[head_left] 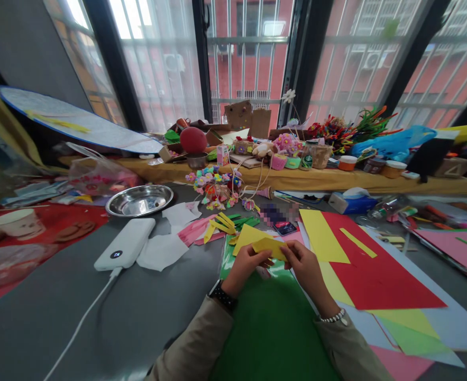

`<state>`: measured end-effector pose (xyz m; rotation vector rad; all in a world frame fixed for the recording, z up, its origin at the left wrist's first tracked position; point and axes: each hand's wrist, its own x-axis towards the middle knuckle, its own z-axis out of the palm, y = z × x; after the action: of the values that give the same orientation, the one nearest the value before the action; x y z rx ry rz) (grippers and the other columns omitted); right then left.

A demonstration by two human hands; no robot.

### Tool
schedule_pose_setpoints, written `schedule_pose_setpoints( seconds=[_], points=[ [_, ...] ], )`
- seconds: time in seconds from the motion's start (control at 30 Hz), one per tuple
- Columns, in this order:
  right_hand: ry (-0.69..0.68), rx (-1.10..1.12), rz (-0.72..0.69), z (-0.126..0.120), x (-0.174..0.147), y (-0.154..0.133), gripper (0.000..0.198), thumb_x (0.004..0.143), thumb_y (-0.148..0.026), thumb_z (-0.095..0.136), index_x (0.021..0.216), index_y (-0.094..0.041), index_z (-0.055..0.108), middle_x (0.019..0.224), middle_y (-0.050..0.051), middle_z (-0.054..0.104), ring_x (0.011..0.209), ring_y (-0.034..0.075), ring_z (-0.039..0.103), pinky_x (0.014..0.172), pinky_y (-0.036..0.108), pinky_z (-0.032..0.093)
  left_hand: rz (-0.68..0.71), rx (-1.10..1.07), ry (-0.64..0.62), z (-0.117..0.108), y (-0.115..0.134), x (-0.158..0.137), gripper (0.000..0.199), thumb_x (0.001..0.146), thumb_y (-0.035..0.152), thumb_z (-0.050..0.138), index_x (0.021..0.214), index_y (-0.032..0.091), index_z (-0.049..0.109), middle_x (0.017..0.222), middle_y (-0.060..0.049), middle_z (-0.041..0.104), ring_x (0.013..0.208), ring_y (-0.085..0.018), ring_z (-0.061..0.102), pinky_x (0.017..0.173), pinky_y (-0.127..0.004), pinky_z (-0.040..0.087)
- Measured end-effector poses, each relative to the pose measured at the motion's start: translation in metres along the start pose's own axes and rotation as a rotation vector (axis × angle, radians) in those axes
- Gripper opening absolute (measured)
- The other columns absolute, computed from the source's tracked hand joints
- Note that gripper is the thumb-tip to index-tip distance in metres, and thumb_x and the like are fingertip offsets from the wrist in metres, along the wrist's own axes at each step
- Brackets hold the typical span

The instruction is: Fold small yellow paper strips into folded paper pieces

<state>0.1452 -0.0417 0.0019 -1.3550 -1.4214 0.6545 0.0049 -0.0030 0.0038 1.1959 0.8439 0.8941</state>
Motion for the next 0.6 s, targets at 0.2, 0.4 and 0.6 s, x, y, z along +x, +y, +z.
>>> schedule_pose_setpoints(
  seconds=[0.2, 0.4, 0.6],
  points=[
    [-0.005, 0.029, 0.014, -0.0012, -0.0001, -0.0003, 0.024, 0.071, -0.041, 0.047, 0.065, -0.018, 0.05, 0.044, -0.005, 0.046, 0.037, 0.009, 0.046, 0.038, 0.018, 0.035, 0.043, -0.019, -0.005, -0.0008, 0.0004, -0.0008, 0.031, 0.054, 0.031, 0.065, 0.075, 0.009, 0.058, 0.064, -0.004, 0.061, 0.053, -0.012, 0.057, 0.051, -0.021, 0.045],
    [-0.042, 0.213, 0.076, 0.0001, -0.0004, -0.0045, 0.027, 0.066, -0.042, 0.053, 0.075, -0.016, 0.055, 0.063, 0.0, 0.058, 0.052, 0.012, 0.054, 0.048, 0.022, 0.046, 0.067, -0.027, 0.034, -0.0021, -0.0007, -0.0009, 0.03, 0.054, 0.03, 0.066, 0.072, 0.008, 0.059, 0.064, -0.004, 0.06, 0.053, -0.011, 0.056, 0.052, -0.021, 0.046],
    [-0.06, 0.269, 0.118, -0.0011, 0.0002, -0.0049, 0.024, 0.063, -0.038, 0.058, 0.071, -0.016, 0.056, 0.06, -0.001, 0.058, 0.049, 0.011, 0.053, 0.048, 0.023, 0.047, 0.033, 0.001, 0.007, -0.0021, 0.0027, -0.0036, 0.032, 0.052, 0.031, 0.066, 0.072, 0.008, 0.06, 0.064, -0.004, 0.06, 0.055, -0.013, 0.058, 0.053, -0.023, 0.046]
  ],
)
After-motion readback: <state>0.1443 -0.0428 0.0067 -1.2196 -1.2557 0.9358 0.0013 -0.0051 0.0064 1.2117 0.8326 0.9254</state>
